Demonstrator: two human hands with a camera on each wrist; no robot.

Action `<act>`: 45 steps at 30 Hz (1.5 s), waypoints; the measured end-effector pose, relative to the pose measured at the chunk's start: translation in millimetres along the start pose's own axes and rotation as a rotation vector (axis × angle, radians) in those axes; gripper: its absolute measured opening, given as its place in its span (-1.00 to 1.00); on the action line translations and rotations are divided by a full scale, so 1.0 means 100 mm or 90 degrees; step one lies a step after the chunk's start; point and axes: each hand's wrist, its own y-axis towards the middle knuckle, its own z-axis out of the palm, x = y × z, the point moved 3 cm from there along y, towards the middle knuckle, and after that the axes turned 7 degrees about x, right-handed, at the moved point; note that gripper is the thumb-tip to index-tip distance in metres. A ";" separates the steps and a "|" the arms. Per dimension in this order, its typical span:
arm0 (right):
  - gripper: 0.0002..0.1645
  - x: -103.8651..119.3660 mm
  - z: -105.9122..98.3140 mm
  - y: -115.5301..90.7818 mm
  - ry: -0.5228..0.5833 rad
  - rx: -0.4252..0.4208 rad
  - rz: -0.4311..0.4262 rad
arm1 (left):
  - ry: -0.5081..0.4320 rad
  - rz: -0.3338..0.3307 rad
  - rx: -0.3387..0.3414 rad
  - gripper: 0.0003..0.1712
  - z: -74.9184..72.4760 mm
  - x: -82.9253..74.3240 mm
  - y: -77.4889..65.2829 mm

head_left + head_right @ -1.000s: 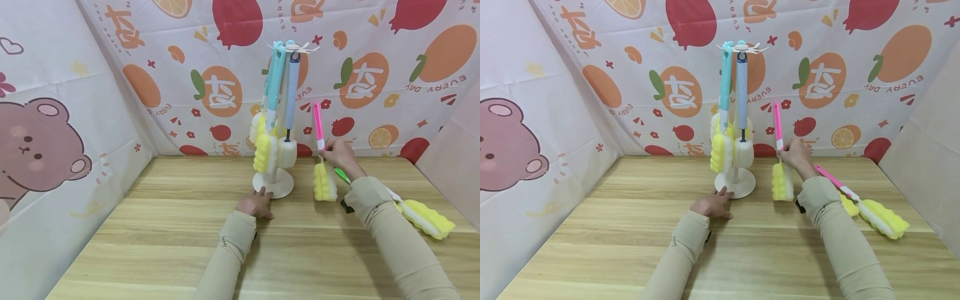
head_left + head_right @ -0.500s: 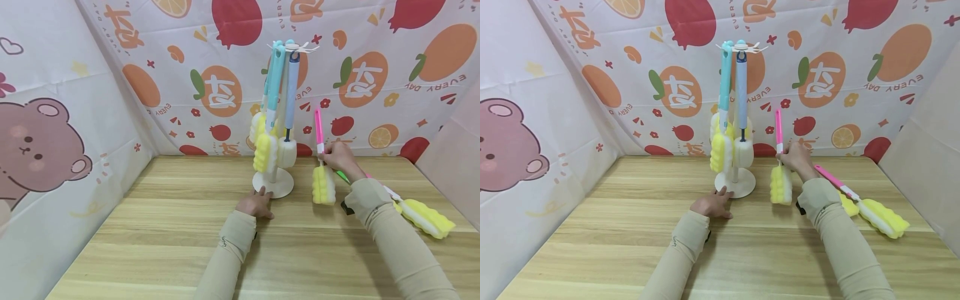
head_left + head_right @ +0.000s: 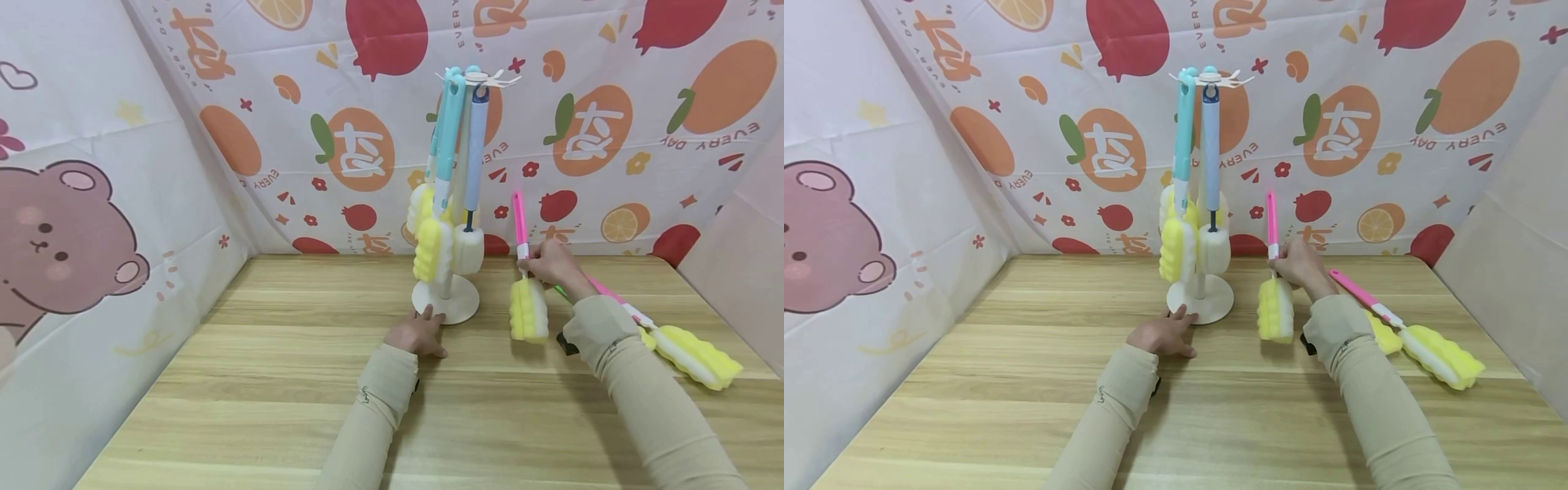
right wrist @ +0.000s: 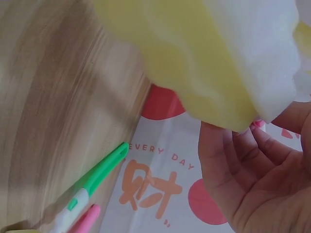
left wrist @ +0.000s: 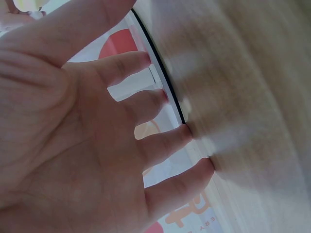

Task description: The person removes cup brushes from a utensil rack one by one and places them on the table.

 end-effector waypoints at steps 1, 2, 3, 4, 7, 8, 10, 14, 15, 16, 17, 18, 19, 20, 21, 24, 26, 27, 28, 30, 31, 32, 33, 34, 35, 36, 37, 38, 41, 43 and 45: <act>-0.72 -0.01 0.00 0.00 0.001 0.003 0.003 | 0.000 -0.001 0.000 -0.17 0.00 0.00 0.00; -0.72 -0.01 0.01 0.00 0.001 0.004 0.003 | -0.001 -0.001 0.001 -0.17 0.00 0.00 0.00; -0.72 -0.02 0.01 0.00 0.001 0.006 0.002 | -0.002 0.000 0.001 -0.17 0.00 0.00 0.00; -0.72 -0.02 0.01 0.00 0.001 0.005 0.000 | -0.003 -0.001 0.001 -0.17 -0.01 0.00 0.00; -0.73 -0.03 0.02 0.00 -0.011 0.004 -0.008 | -0.008 -0.002 0.002 -0.17 -0.01 0.00 0.00; -0.73 -0.04 0.03 0.00 -0.012 0.005 -0.009 | -0.008 -0.001 0.001 -0.17 -0.01 0.00 0.00; -0.74 -0.07 0.06 0.01 -0.013 0.011 -0.007 | -0.006 0.000 0.000 -0.17 -0.01 0.00 0.00; -0.73 -0.14 0.13 0.02 -0.003 0.032 0.019 | -0.001 0.003 -0.001 -0.17 0.00 0.00 0.00; -0.72 -0.15 0.14 0.02 -0.002 0.037 0.026 | 0.000 0.003 -0.001 -0.17 0.00 0.00 0.00; -0.72 -0.17 0.15 0.02 -0.001 0.040 0.031 | 0.001 0.004 -0.001 -0.17 0.00 0.00 0.00; -0.71 -0.18 0.16 0.02 0.000 0.043 0.038 | 0.001 0.004 -0.001 -0.17 0.00 0.00 0.00; -0.70 -0.19 0.17 0.02 0.002 0.046 0.042 | 0.001 0.004 0.000 -0.17 -0.01 0.00 0.00; -0.70 -0.20 0.17 0.02 0.003 0.045 0.045 | 0.002 0.004 0.000 -0.17 -0.01 -0.01 0.00; -0.69 -0.20 0.17 0.03 0.004 0.046 0.047 | 0.002 0.004 0.000 -0.17 -0.01 -0.01 0.00; -0.69 -0.21 0.17 0.03 0.005 0.046 0.048 | 0.002 0.004 0.001 -0.17 -0.01 -0.01 0.00; -0.70 -0.22 0.18 0.03 0.010 0.056 0.054 | 0.000 0.004 0.002 -0.17 -0.01 0.00 -0.01; -0.71 -0.24 0.20 0.02 0.014 0.065 0.060 | -0.003 0.003 0.004 -0.17 -0.01 0.00 -0.01; -0.71 -0.25 0.22 0.02 0.016 0.070 0.062 | -0.004 0.003 0.004 -0.16 -0.01 0.00 -0.01; -0.72 -0.26 0.23 0.03 0.018 0.075 0.066 | -0.005 0.002 0.005 -0.16 0.00 0.00 0.00; -0.72 -0.28 0.24 0.02 0.023 0.080 0.069 | -0.005 0.002 0.006 -0.16 0.00 0.00 0.00; -0.72 -0.29 0.25 0.02 0.022 0.082 0.068 | -0.004 0.002 0.007 -0.16 0.00 0.00 0.00; -0.72 -0.29 0.26 0.02 0.022 0.080 0.068 | -0.004 0.002 0.008 -0.16 0.00 0.00 0.00; -0.72 -0.30 0.26 0.02 0.022 0.080 0.066 | -0.002 0.002 0.007 -0.16 0.00 0.00 0.00; -0.73 -0.30 0.26 0.02 0.021 0.078 0.064 | -0.002 0.002 0.008 -0.16 0.00 0.00 0.00; -0.73 -0.31 0.26 0.02 0.019 0.077 0.062 | -0.002 0.002 0.008 -0.16 0.00 0.00 0.00; -0.74 -0.32 0.27 0.01 0.020 0.074 0.062 | -0.002 0.003 0.007 -0.16 0.00 0.00 0.00; -0.74 -0.32 0.27 0.01 0.018 0.073 0.059 | -0.002 0.003 0.007 -0.16 0.00 0.00 0.00; -0.75 -0.33 0.27 0.01 0.019 0.073 0.056 | -0.002 0.003 0.007 -0.16 0.00 0.00 0.00; -0.76 -0.35 0.29 0.01 0.024 0.076 0.053 | 0.001 0.005 0.004 -0.16 0.00 0.00 0.00; -0.76 -0.35 0.30 0.01 0.027 0.078 0.056 | 0.003 0.006 0.003 -0.16 0.00 0.00 0.00; -0.75 -0.36 0.31 0.01 0.030 0.082 0.058 | 0.004 0.006 0.002 -0.17 0.00 0.00 0.00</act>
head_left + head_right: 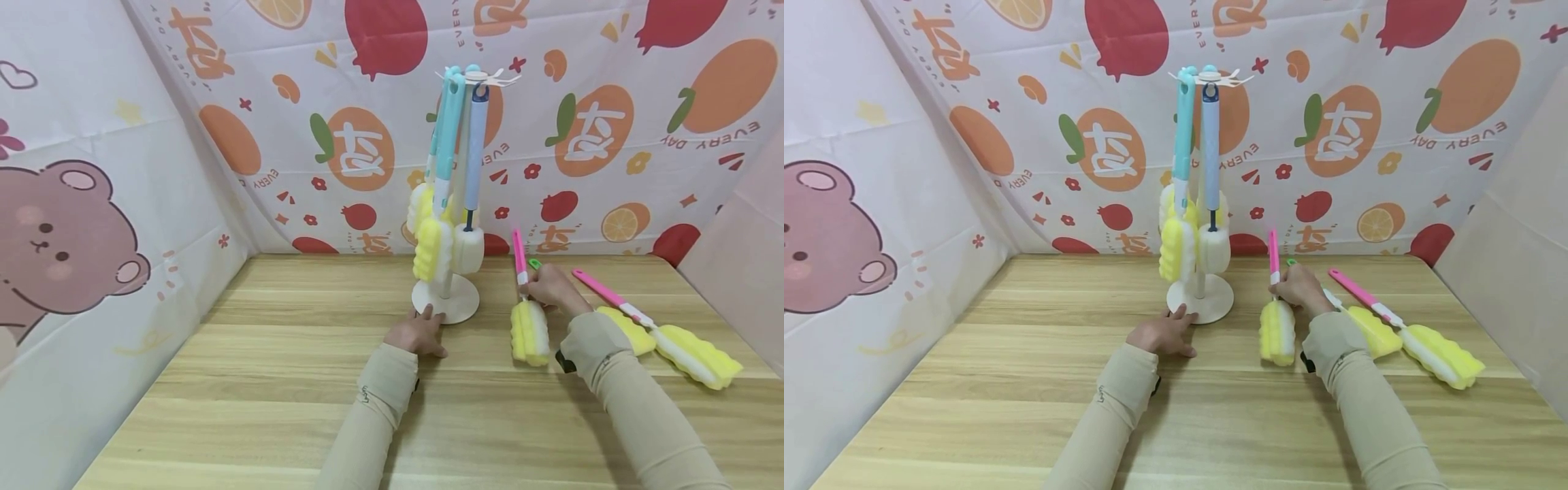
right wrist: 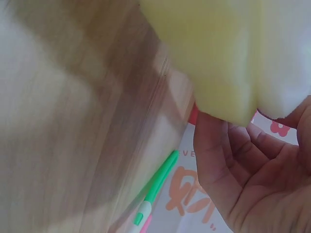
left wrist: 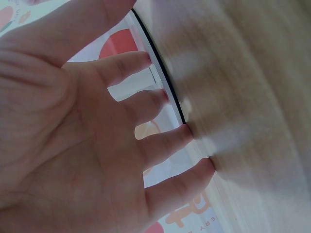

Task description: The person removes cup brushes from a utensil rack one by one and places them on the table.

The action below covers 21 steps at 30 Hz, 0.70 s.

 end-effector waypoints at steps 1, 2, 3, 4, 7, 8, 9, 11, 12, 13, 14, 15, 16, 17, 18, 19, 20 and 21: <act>-0.75 -0.01 0.00 0.00 -0.002 0.001 0.001 | 0.000 0.000 0.000 -0.17 0.00 0.00 0.00; -0.75 -0.01 0.01 0.01 -0.007 0.001 0.003 | -0.001 0.000 0.001 -0.17 0.00 0.00 0.00; -0.75 -0.02 0.02 0.01 -0.014 0.001 0.002 | -0.002 -0.001 0.001 -0.17 0.00 0.00 0.00; -0.76 -0.02 0.02 0.01 -0.022 0.002 0.000 | -0.003 -0.002 0.002 -0.17 0.00 0.00 0.00; -0.77 -0.04 0.05 0.01 -0.030 0.008 -0.005 | -0.004 -0.005 0.004 -0.16 0.00 -0.01 0.00; -0.77 -0.05 0.06 0.01 -0.028 0.009 -0.003 | -0.004 -0.006 0.005 -0.16 0.00 -0.01 0.00; -0.78 -0.06 0.07 0.01 -0.024 0.011 -0.002 | -0.005 -0.007 0.006 -0.16 0.00 -0.01 0.00; -0.77 -0.07 0.07 0.01 -0.014 0.014 0.003 | -0.007 -0.010 0.007 -0.16 0.01 -0.01 0.01; -0.77 -0.07 0.07 0.00 -0.009 0.014 0.007 | -0.009 -0.011 0.007 -0.16 0.01 -0.01 0.01; -0.76 -0.07 0.08 0.00 -0.011 0.015 0.008 | -0.010 -0.011 0.007 -0.16 0.01 -0.01 0.01; -0.76 -0.07 0.08 0.00 -0.022 0.013 0.008 | -0.010 -0.010 0.006 -0.16 0.01 -0.01 0.01; -0.75 -0.07 0.08 0.00 -0.028 0.013 0.003 | -0.010 -0.009 0.005 -0.16 0.01 -0.01 0.01; -0.75 -0.07 0.08 0.01 -0.032 0.012 0.003 | -0.011 -0.009 0.005 -0.16 0.00 -0.01 0.01; -0.75 -0.07 0.08 0.01 -0.034 0.013 0.001 | -0.012 -0.009 0.005 -0.16 0.00 -0.01 0.01; -0.76 -0.08 0.09 0.01 -0.021 0.016 0.006 | -0.011 -0.008 0.004 -0.17 0.00 -0.01 0.01; -0.76 -0.08 0.09 0.01 -0.018 0.019 0.007 | -0.011 -0.007 0.004 -0.17 0.00 -0.01 0.01; -0.76 -0.08 0.10 0.01 0.006 0.024 0.013 | -0.011 -0.006 0.004 -0.17 0.00 -0.01 0.01; -0.77 -0.09 0.11 0.01 0.034 0.032 0.017 | -0.011 -0.006 0.003 -0.17 0.00 -0.01 0.00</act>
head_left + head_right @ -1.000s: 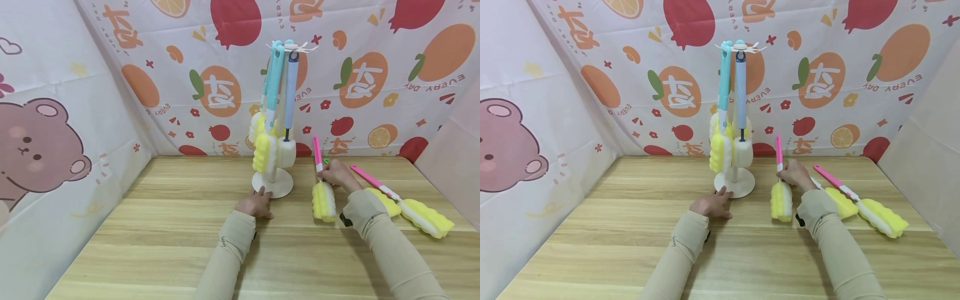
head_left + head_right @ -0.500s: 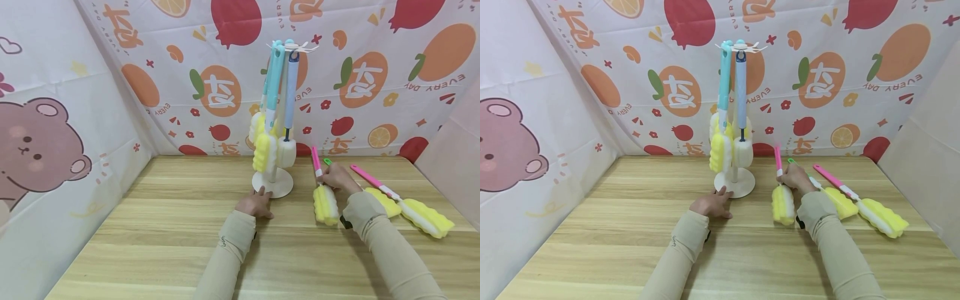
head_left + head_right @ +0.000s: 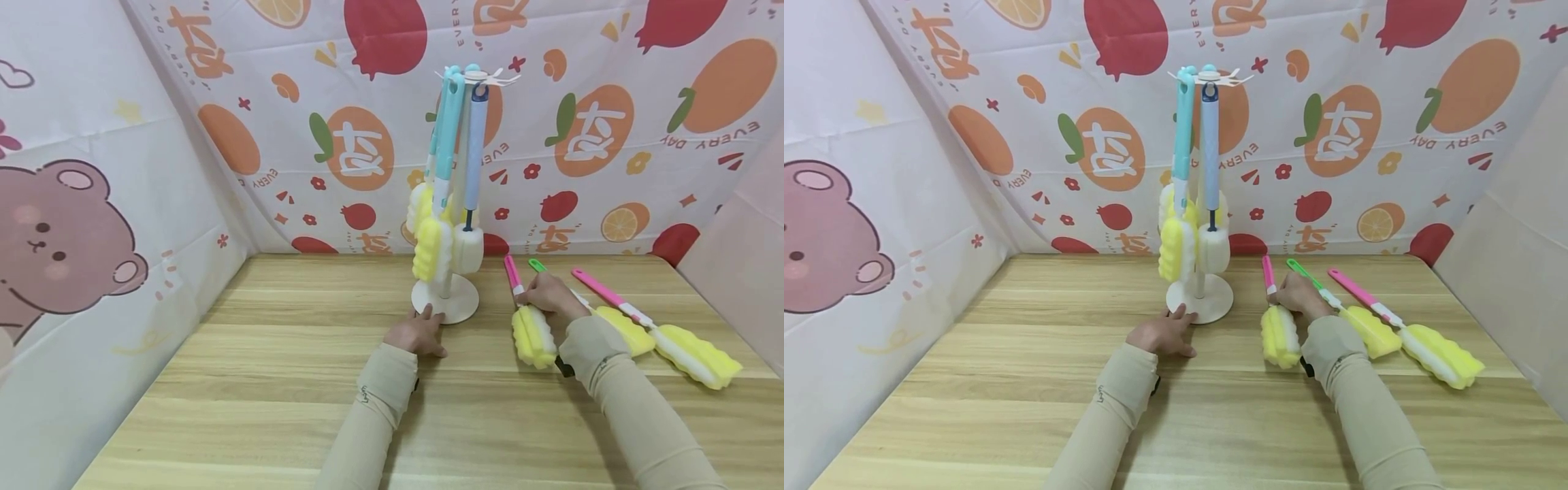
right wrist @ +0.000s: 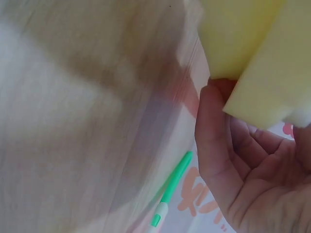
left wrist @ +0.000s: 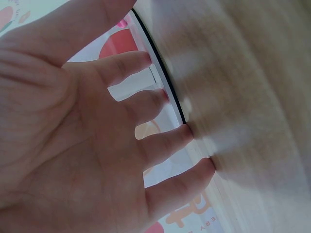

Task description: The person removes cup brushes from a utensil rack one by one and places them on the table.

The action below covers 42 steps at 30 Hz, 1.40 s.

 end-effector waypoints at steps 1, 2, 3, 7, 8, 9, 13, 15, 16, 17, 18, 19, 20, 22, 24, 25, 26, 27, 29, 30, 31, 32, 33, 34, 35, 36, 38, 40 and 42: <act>-0.77 -0.01 0.01 0.00 0.024 0.005 0.008 | 0.001 0.000 -0.001 -0.17 0.00 0.00 0.00; -0.78 -0.02 0.02 0.00 0.047 0.014 0.012 | 0.003 0.001 -0.002 -0.17 0.00 0.00 0.00; -0.78 -0.02 0.03 0.00 0.060 0.018 0.017 | 0.005 0.002 -0.003 -0.17 0.00 0.00 0.00; -0.75 -0.03 0.03 0.00 0.016 0.025 0.011 | 0.005 0.001 -0.002 -0.17 0.00 -0.01 -0.01; -0.73 -0.02 0.03 0.01 -0.004 0.028 0.008 | 0.005 0.000 -0.002 -0.17 0.00 -0.01 -0.01; -0.71 -0.02 0.02 0.01 -0.025 0.030 0.006 | 0.005 0.000 -0.002 -0.17 0.00 -0.01 -0.01; -0.69 -0.01 0.02 0.02 -0.052 0.046 -0.010 | 0.004 0.001 -0.003 -0.17 -0.01 -0.01 -0.02; -0.70 -0.02 0.02 0.02 -0.052 0.050 -0.015 | 0.003 0.000 -0.002 -0.17 0.00 0.00 -0.02; -0.70 -0.02 0.02 0.02 -0.054 0.049 -0.015 | 0.002 0.000 -0.003 -0.17 0.00 0.00 -0.02; -0.71 -0.02 0.03 0.03 -0.050 0.051 -0.015 | 0.000 -0.001 -0.003 -0.17 0.00 0.00 -0.02; -0.71 -0.03 0.04 0.03 -0.048 0.053 -0.015 | -0.002 -0.002 -0.003 -0.17 0.00 0.01 -0.02; -0.72 -0.03 0.05 0.04 -0.045 0.054 -0.013 | -0.002 -0.003 -0.002 -0.17 0.00 0.01 -0.01; -0.73 -0.03 0.06 0.04 -0.041 0.053 -0.010 | -0.002 -0.005 -0.002 -0.17 0.00 0.02 -0.01; -0.73 -0.03 0.08 0.05 -0.038 0.054 -0.008 | -0.003 -0.006 -0.002 -0.17 0.00 0.03 -0.01; -0.74 -0.03 0.09 0.06 -0.045 0.054 -0.006 | -0.002 -0.006 -0.001 -0.17 0.00 0.03 -0.01; -0.75 -0.03 0.09 0.07 -0.050 0.051 -0.001 | -0.001 -0.004 -0.001 -0.17 0.00 0.03 -0.01; -0.76 -0.03 0.09 0.07 -0.058 0.049 0.000 | -0.001 -0.002 -0.001 -0.17 0.00 0.03 -0.01; -0.76 -0.03 0.09 0.07 -0.067 0.049 0.002 | 0.001 -0.001 -0.001 -0.17 0.00 0.03 -0.01; -0.77 -0.02 0.08 0.08 -0.085 0.047 0.004 | 0.003 0.001 -0.001 -0.17 -0.01 0.02 -0.01; -0.77 -0.02 0.08 0.08 -0.091 0.045 0.005 | 0.006 0.001 -0.002 -0.17 -0.01 0.02 -0.01; -0.77 -0.02 0.08 0.08 -0.096 0.044 0.005 | 0.007 0.001 -0.002 -0.17 -0.01 0.02 -0.01; -0.77 -0.02 0.08 0.08 -0.100 0.044 0.002 | 0.009 0.001 -0.002 -0.17 -0.01 0.02 -0.01; -0.77 -0.02 0.08 0.08 -0.102 0.044 0.000 | 0.011 0.000 -0.002 -0.17 -0.01 0.02 -0.01; -0.77 -0.02 0.08 0.08 -0.104 0.044 -0.001 | 0.013 0.000 -0.003 -0.17 -0.02 0.01 -0.01; -0.77 -0.02 0.08 0.08 -0.105 0.043 0.000 | 0.013 0.000 -0.003 -0.17 -0.02 0.01 -0.01; -0.76 -0.03 0.08 0.07 -0.105 0.042 0.002 | 0.013 -0.001 -0.002 -0.17 -0.02 0.01 -0.01; -0.76 -0.03 0.08 0.07 -0.104 0.043 0.004 | 0.012 -0.001 0.001 -0.17 -0.02 0.01 -0.01; -0.76 -0.03 0.08 0.06 -0.106 0.044 0.004 | 0.011 -0.001 0.003 -0.17 -0.01 0.00 -0.01; -0.75 -0.04 0.09 0.06 -0.106 0.041 0.004 | 0.007 -0.002 0.006 -0.17 0.00 0.01 -0.01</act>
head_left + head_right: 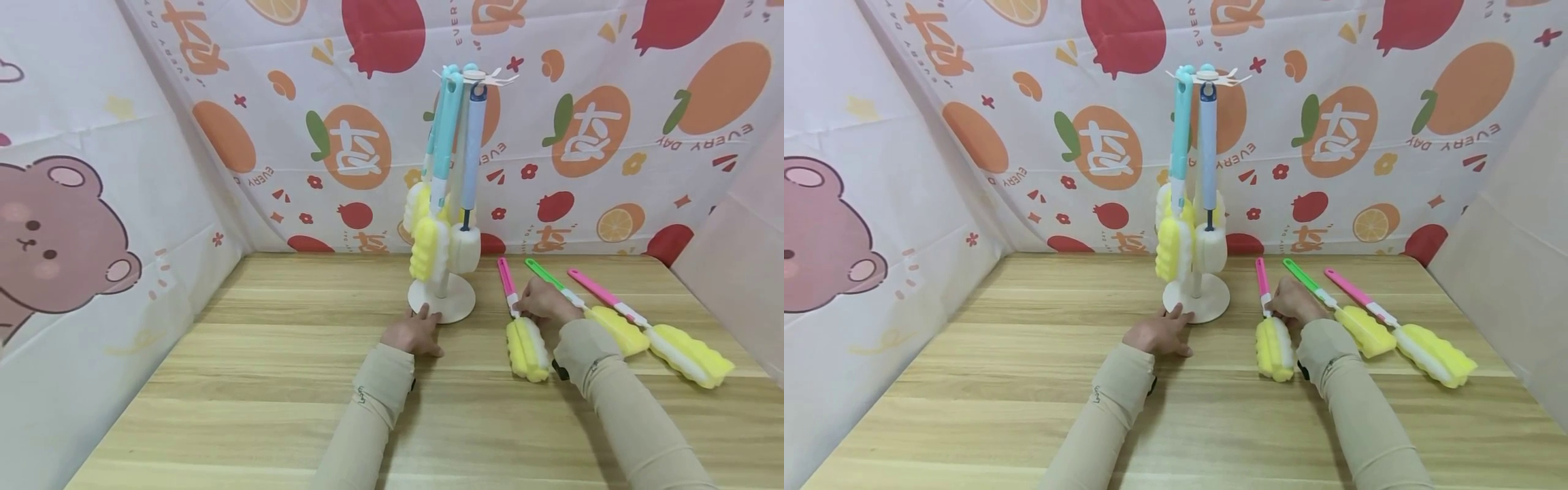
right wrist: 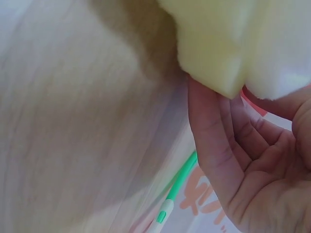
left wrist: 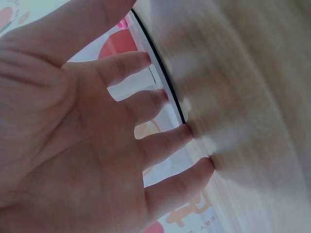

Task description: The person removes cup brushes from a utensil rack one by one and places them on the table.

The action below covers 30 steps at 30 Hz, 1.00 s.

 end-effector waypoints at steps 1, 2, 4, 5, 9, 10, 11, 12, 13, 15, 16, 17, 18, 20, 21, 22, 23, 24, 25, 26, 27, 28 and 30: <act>-0.75 0.00 0.00 0.00 0.000 -0.001 -0.002 | -0.001 -0.001 0.000 -0.17 0.00 0.00 0.00; -0.74 0.00 0.01 0.00 -0.003 -0.002 -0.004 | -0.003 -0.001 0.000 -0.17 0.00 0.01 0.00; -0.74 -0.01 0.02 0.01 -0.004 -0.005 -0.005 | -0.008 -0.002 0.001 -0.17 0.01 0.02 0.00; -0.74 -0.01 0.02 0.01 -0.003 -0.005 -0.003 | -0.011 -0.002 0.001 -0.17 0.01 0.02 -0.01; -0.75 -0.01 0.02 0.01 -0.009 0.001 -0.001 | -0.011 -0.002 0.003 -0.17 0.02 0.03 0.00; -0.75 0.00 0.02 0.00 -0.013 0.005 -0.004 | -0.010 -0.002 0.004 -0.17 0.02 0.02 0.00; -0.75 0.00 0.02 0.00 -0.016 0.007 -0.002 | -0.008 -0.002 0.005 -0.17 0.02 0.02 0.00; -0.76 0.00 0.01 0.00 -0.018 0.008 -0.001 | -0.005 -0.003 0.005 -0.17 0.02 0.02 0.00; -0.77 0.00 0.00 -0.01 -0.021 0.007 -0.001 | -0.004 -0.003 0.004 -0.17 0.02 0.01 0.01; -0.77 0.00 -0.02 -0.02 -0.028 0.008 -0.003 | -0.001 -0.001 0.003 -0.17 0.02 0.00 0.01; -0.78 -0.01 -0.03 -0.03 -0.029 0.008 -0.002 | -0.001 -0.001 0.002 -0.17 0.01 -0.01 0.01; -0.77 -0.01 -0.03 -0.04 -0.031 0.008 0.001 | 0.001 -0.001 0.001 -0.16 0.01 -0.02 0.01; -0.76 -0.01 -0.04 -0.05 -0.033 0.009 -0.001 | 0.002 0.000 0.000 -0.16 0.01 -0.02 0.01; -0.72 0.00 -0.06 -0.07 -0.039 0.014 -0.004 | 0.001 -0.002 0.000 -0.16 0.01 -0.03 0.00; -0.72 0.00 -0.07 -0.09 -0.035 0.017 -0.006 | 0.000 -0.003 0.000 -0.16 0.01 -0.03 0.00; -0.71 0.00 -0.08 -0.10 -0.029 0.018 -0.006 | -0.002 -0.004 0.000 -0.16 0.01 -0.02 -0.01; -0.70 0.00 -0.10 -0.11 -0.026 0.017 -0.008 | -0.005 -0.005 0.001 -0.16 0.01 -0.02 -0.01; -0.69 0.01 -0.12 -0.12 -0.024 0.016 -0.011 | -0.008 -0.007 0.001 -0.16 0.01 -0.02 -0.01; -0.68 0.02 -0.14 -0.13 -0.019 0.014 -0.013 | -0.011 -0.008 0.001 -0.16 0.01 -0.01 -0.01; -0.68 0.02 -0.16 -0.14 -0.012 0.013 -0.012 | -0.013 -0.008 0.001 -0.16 0.01 -0.01 -0.01; -0.68 0.03 -0.18 -0.15 -0.006 0.011 -0.012 | -0.017 -0.009 0.002 -0.16 0.01 -0.01 -0.02; -0.67 0.03 -0.20 -0.15 0.000 0.008 -0.014 | -0.018 -0.008 0.003 -0.16 0.01 -0.01 -0.02; -0.63 0.04 -0.25 -0.16 0.002 -0.003 -0.014 | -0.017 -0.008 0.003 -0.17 0.01 0.00 -0.02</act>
